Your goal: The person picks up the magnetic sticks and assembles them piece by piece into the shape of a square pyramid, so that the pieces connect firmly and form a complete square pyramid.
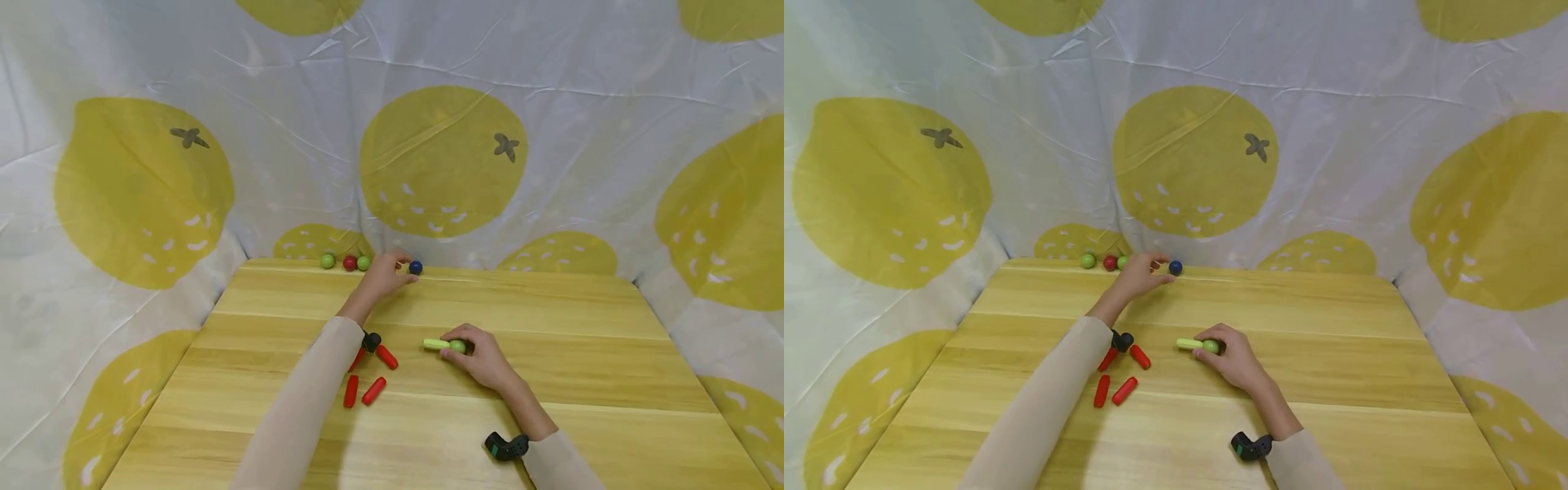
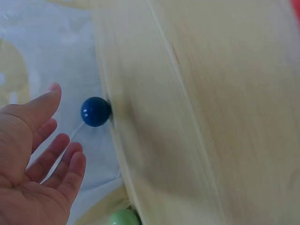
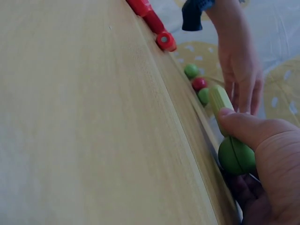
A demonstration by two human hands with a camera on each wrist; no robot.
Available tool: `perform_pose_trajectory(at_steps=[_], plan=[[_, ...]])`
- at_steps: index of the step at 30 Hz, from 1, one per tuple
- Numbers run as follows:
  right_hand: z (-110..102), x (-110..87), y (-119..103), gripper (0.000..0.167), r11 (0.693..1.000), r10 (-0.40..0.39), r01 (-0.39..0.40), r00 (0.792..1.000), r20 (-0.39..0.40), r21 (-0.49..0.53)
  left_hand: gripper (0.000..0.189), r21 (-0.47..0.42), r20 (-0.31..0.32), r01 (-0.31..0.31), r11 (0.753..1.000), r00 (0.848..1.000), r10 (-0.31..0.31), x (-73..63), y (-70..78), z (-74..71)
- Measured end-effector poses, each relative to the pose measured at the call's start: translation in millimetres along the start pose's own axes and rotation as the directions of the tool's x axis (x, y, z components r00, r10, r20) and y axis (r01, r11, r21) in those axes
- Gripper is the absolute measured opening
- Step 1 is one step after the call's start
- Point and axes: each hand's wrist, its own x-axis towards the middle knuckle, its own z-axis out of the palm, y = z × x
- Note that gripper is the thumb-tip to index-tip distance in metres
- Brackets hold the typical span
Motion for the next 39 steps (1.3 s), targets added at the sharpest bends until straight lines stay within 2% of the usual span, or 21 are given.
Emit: perform_pose_trajectory(at_steps=[6,13,23,28,33,39], plan=[[-0.2,0.1,1.6,0.022,1.000,-0.001,0.001,1.000,-0.008,-0.020,0.043,0.041,0.022,-0.021,0.999,1.000,0.020,19.6,-9.3,11.7],[-0.8,1.6,1.8,0.020,1.000,0.003,-0.003,1.000,-0.001,-0.019,0.043,0.116,0.073,-0.092,0.989,0.994,0.084,26.2,-11.2,20.0],[0.4,0.8,3.3,0.020,1.000,0.001,-0.001,1.000,-0.016,0.005,0.031,0.169,0.025,-0.003,0.986,1.000,-0.001,27.0,-12.9,29.2],[2.3,0.4,2.0,0.021,1.000,0.003,-0.003,1.000,-0.014,0.017,0.035,0.148,0.017,0.001,0.989,1.000,-0.003,17.1,-11.4,25.8],[1.8,0.4,2.1,0.023,1.000,0.004,-0.003,0.999,-0.040,0.025,0.039,0.016,0.032,0.000,1.000,0.999,0.000,2.5,-3.7,15.4],[0.7,1.2,4.0,0.021,1.000,-0.006,0.007,0.998,-0.060,0.024,0.040,-0.136,0.056,-0.019,0.991,0.998,0.027,-25.0,4.1,-0.3]])
